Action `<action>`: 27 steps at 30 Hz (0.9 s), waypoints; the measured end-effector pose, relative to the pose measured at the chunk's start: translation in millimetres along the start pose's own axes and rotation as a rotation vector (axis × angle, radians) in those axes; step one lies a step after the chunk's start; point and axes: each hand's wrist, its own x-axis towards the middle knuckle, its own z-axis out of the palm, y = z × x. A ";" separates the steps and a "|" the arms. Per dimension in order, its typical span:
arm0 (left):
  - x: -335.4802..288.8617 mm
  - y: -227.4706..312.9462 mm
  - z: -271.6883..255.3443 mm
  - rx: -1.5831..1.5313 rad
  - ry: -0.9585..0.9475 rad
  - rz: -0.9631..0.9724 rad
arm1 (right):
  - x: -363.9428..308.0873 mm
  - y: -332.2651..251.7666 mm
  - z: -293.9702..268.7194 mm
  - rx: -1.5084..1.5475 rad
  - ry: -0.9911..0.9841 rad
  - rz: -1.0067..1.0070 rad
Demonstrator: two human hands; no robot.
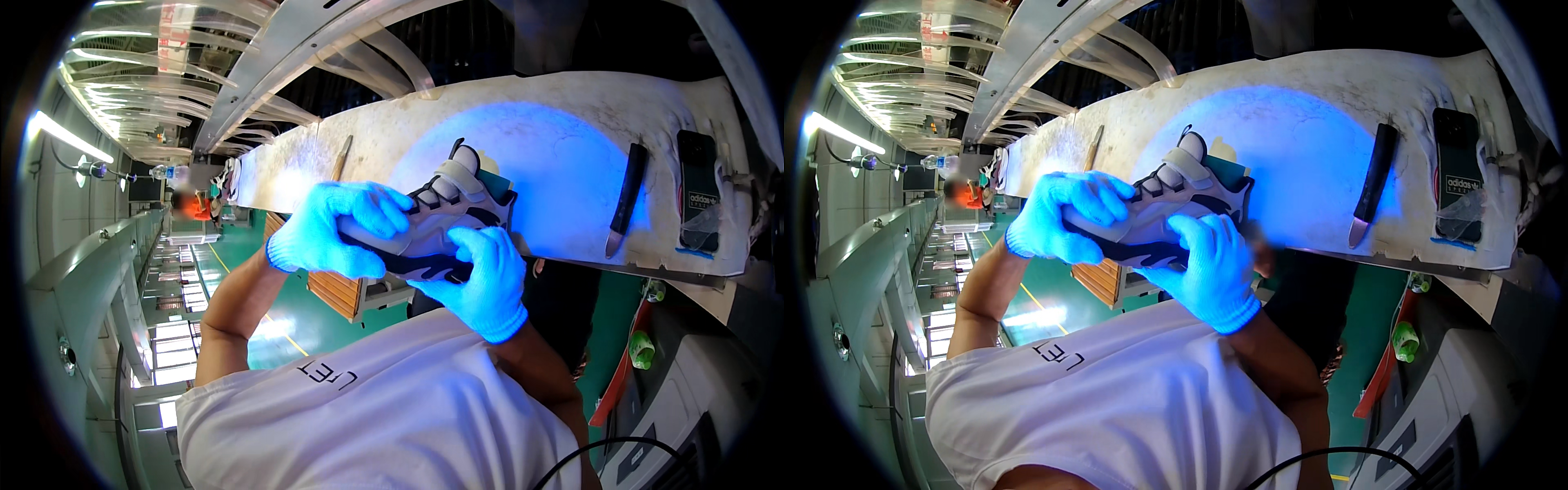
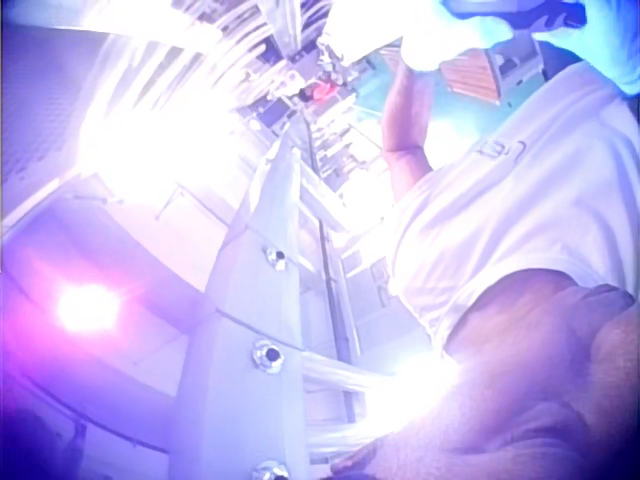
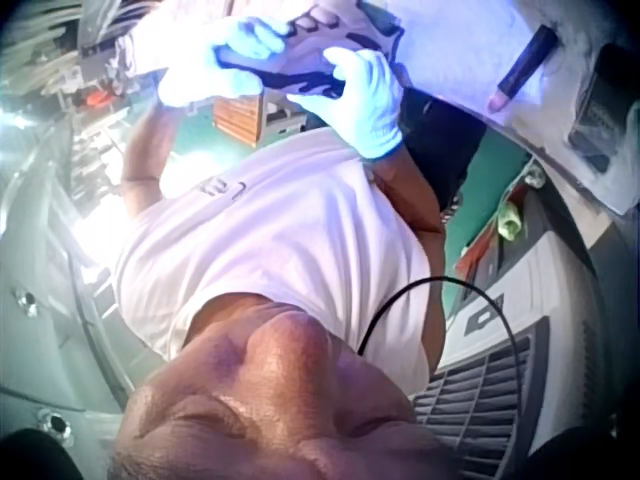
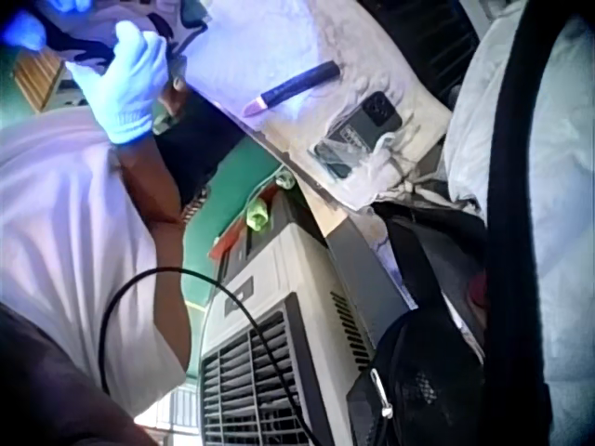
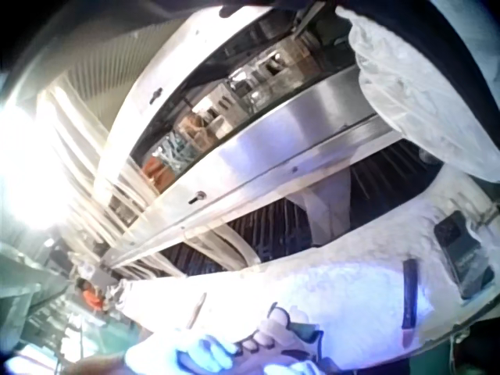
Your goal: The person uses a small black tool to scrape and clean the surface of a white and black sneaker. They rotate the shoe to access different areas, including the sole and upper, while working at a bench in a factory setting.
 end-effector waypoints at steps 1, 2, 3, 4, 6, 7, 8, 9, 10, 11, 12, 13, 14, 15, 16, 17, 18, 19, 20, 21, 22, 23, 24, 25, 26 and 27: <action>0.9 -0.7 -2.8 0.037 0.015 -0.039 | 4.3 -0.4 1.4 0.010 -0.014 0.043; 3.1 3.0 -5.8 0.079 0.032 -0.075 | 9.3 -0.6 2.1 0.021 -0.026 0.080; 6.5 8.3 -9.0 0.075 0.022 -0.173 | 12.6 -0.2 2.8 -0.005 -0.059 0.070; 9.5 13.5 -11.5 0.071 0.012 -0.273 | 13.7 -0.4 4.6 -0.029 -0.069 0.069; 12.2 24.3 -13.8 -0.033 -0.047 -0.599 | 13.0 -4.2 10.5 -0.067 -0.100 0.058; 17.4 20.2 -16.1 0.251 -0.140 -0.609 | 13.1 -6.0 12.8 -0.079 -0.099 0.036; 28.5 19.9 -14.4 0.338 -0.208 -0.703 | 14.0 -6.4 17.3 -0.093 -0.097 0.015; 47.2 24.9 -10.4 0.429 -0.287 -0.797 | 15.0 -5.8 20.3 -0.108 -0.086 0.000; 60.5 25.3 -7.2 0.519 -0.372 -0.891 | 15.9 -5.1 21.9 -0.118 -0.097 0.008; 63.5 19.5 -3.5 0.519 -0.343 -0.868 | 15.7 -5.3 21.0 -0.128 -0.111 0.015; 64.7 18.0 0.1 0.545 -0.343 -0.880 | 13.7 -5.5 20.7 -0.139 -0.126 0.022; 64.7 17.3 3.9 0.570 -0.343 -0.893 | 6.7 -3.7 26.1 -0.142 -0.129 0.016; 66.0 21.5 5.9 0.605 -0.333 -0.897 | 4.8 -8.6 26.7 -0.148 -0.139 0.018; 67.5 24.7 11.5 0.678 -0.332 -0.874 | -1.6 -12.3 28.4 -0.179 -0.147 0.014; 64.9 25.0 12.6 0.722 -0.328 -0.839 | -8.0 -13.9 31.0 -0.210 -0.155 0.011; 62.7 24.7 13.4 0.770 -0.320 -0.792 | -8.4 -14.4 31.1 -0.200 -0.114 -0.005; 61.4 27.7 14.6 0.819 -0.313 -0.744 | -7.0 -13.6 30.9 -0.190 -0.072 -0.021; 57.8 36.0 14.6 0.842 -0.323 -0.726 | -5.8 -13.7 28.4 -0.180 -0.028 -0.036; 55.5 54.3 11.9 0.698 -0.259 -0.687 | -2.1 -13.5 22.3 -0.074 0.055 -0.039; 51.5 85.9 9.3 0.558 -0.243 -0.641 | -2.9 -14.9 14.1 0.036 0.095 0.037; 43.3 107.3 6.1 0.415 -0.241 -0.593 | -6.2 -16.3 8.5 0.142 0.140 0.119; 21.0 89.3 9.3 0.674 -0.168 -0.146 | -12.1 -21.0 6.2 0.159 0.124 0.164; 10.0 76.8 17.0 0.653 -0.133 -0.148 | -18.5 -25.2 3.9 0.115 0.107 0.132; 6.5 69.4 23.0 0.646 -0.096 -0.145 | -20.9 -24.9 2.0 0.076 0.097 0.088; 5.0 66.6 26.8 0.642 -0.062 -0.151 | -23.2 -23.1 0.2 0.045 0.089 0.048; 2.3 60.6 25.1 0.612 -0.059 -0.180 | -31.3 -18.3 0.5 -0.046 0.064 -0.001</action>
